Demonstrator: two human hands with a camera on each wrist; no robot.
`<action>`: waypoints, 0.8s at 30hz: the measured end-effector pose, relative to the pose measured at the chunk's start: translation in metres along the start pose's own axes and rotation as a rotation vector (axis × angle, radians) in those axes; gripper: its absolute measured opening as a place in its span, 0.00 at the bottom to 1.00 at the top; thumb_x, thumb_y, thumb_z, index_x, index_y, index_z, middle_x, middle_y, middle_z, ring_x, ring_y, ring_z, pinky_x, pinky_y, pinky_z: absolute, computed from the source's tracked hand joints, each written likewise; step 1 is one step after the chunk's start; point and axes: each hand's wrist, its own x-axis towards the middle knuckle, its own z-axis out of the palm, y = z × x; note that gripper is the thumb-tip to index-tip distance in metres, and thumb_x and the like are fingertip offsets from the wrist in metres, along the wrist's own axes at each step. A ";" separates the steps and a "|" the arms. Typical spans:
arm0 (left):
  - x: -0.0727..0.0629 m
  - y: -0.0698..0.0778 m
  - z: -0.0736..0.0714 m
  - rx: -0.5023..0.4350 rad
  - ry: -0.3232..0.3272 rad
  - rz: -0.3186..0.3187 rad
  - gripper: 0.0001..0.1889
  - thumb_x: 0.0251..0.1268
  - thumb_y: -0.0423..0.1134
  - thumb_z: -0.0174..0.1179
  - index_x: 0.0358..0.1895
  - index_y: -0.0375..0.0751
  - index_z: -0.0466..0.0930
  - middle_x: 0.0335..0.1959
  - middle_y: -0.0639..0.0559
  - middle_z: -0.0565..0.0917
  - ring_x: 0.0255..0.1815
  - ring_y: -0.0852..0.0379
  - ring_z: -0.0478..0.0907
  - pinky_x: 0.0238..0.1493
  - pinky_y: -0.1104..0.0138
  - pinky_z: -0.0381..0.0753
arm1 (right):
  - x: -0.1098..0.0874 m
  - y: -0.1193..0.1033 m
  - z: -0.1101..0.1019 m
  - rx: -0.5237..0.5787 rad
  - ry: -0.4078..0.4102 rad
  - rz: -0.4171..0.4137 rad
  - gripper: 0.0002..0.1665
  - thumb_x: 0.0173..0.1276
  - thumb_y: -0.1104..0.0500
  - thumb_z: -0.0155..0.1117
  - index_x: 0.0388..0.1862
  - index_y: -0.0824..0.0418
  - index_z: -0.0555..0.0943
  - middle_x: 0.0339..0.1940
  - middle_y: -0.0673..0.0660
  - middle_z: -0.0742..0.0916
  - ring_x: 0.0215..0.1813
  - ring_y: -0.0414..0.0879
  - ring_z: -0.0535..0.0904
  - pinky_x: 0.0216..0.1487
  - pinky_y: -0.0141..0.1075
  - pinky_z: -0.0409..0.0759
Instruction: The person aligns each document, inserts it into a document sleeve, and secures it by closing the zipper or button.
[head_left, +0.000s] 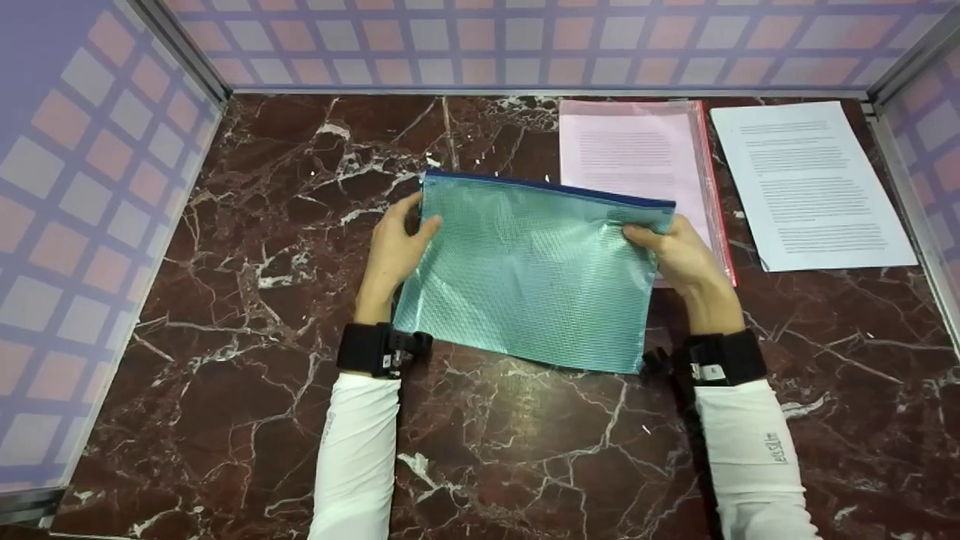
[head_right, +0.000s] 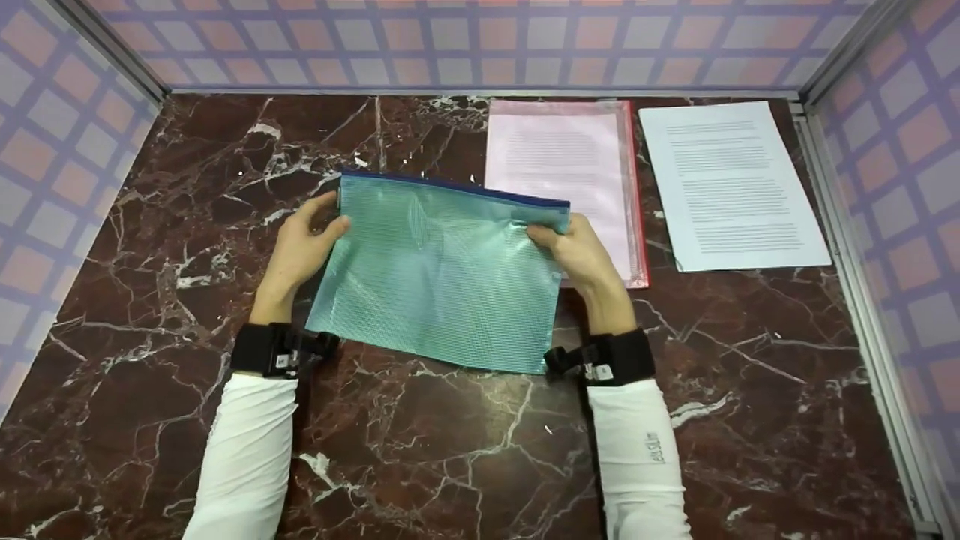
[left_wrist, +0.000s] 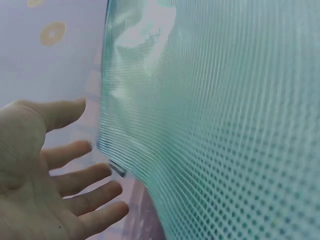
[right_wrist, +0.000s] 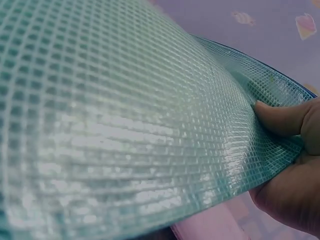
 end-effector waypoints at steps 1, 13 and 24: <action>0.004 0.000 0.000 -0.018 0.010 -0.018 0.35 0.72 0.50 0.57 0.77 0.45 0.58 0.78 0.42 0.62 0.79 0.42 0.59 0.79 0.50 0.60 | 0.000 -0.001 -0.002 0.010 -0.004 -0.007 0.19 0.69 0.73 0.56 0.44 0.51 0.86 0.44 0.47 0.88 0.44 0.41 0.80 0.43 0.29 0.80; 0.031 0.007 0.000 -0.156 -0.050 -0.043 0.35 0.68 0.45 0.63 0.74 0.39 0.63 0.61 0.37 0.76 0.56 0.50 0.76 0.57 0.62 0.78 | -0.008 -0.004 -0.027 -0.029 -0.087 -0.059 0.19 0.70 0.73 0.55 0.51 0.58 0.86 0.47 0.47 0.89 0.52 0.40 0.80 0.52 0.31 0.77; 0.020 0.007 0.006 -0.352 -0.042 0.040 0.13 0.67 0.42 0.65 0.31 0.43 0.69 0.17 0.58 0.58 0.17 0.64 0.52 0.23 0.73 0.53 | -0.009 -0.005 -0.035 0.003 -0.060 -0.046 0.18 0.70 0.71 0.57 0.54 0.58 0.84 0.51 0.48 0.85 0.54 0.42 0.76 0.53 0.32 0.75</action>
